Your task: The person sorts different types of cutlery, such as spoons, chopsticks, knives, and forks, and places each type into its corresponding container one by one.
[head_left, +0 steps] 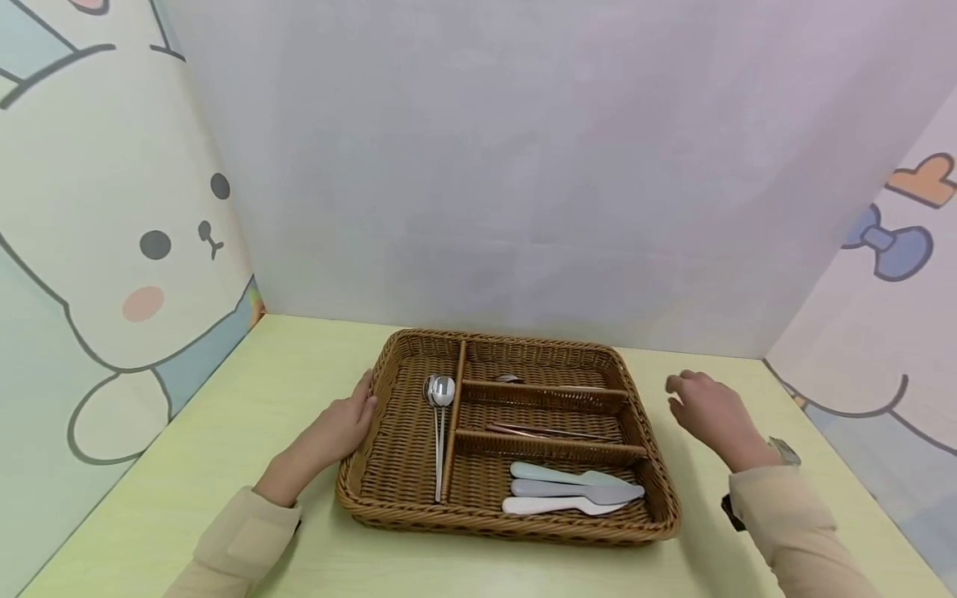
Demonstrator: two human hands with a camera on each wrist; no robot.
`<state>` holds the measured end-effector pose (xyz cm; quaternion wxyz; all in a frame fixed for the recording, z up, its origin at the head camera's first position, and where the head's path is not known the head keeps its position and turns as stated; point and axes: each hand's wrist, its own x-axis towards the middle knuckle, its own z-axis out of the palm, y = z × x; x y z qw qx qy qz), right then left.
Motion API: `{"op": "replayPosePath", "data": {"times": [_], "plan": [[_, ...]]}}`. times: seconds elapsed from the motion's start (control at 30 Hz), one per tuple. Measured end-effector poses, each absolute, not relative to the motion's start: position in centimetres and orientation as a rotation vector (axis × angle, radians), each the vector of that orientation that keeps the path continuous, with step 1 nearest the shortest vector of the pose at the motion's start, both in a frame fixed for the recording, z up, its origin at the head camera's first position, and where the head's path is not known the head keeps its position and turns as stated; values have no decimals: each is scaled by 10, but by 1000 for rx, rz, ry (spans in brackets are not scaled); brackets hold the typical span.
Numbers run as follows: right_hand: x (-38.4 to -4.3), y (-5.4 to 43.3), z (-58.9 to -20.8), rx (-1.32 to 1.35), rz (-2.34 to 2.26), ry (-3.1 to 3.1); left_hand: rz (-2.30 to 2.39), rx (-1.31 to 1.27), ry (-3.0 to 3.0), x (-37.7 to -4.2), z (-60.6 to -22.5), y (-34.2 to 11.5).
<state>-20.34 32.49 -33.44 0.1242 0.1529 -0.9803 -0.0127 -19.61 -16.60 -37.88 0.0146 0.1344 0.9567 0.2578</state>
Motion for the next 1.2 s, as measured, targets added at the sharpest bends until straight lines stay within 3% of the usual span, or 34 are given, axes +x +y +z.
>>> {"op": "replayPosePath", "data": {"times": [0.53, 0.87, 1.2], "plan": [[-175, 421, -367, 137, 55, -3057, 814, 452, 2991, -199, -385, -169], [-161, 441, -376, -120, 154, -3239, 810, 454, 2999, -199, -384, -169], [-155, 449, -381, -141, 237, -3236, 812, 446, 2989, -198, -382, -168]]}}
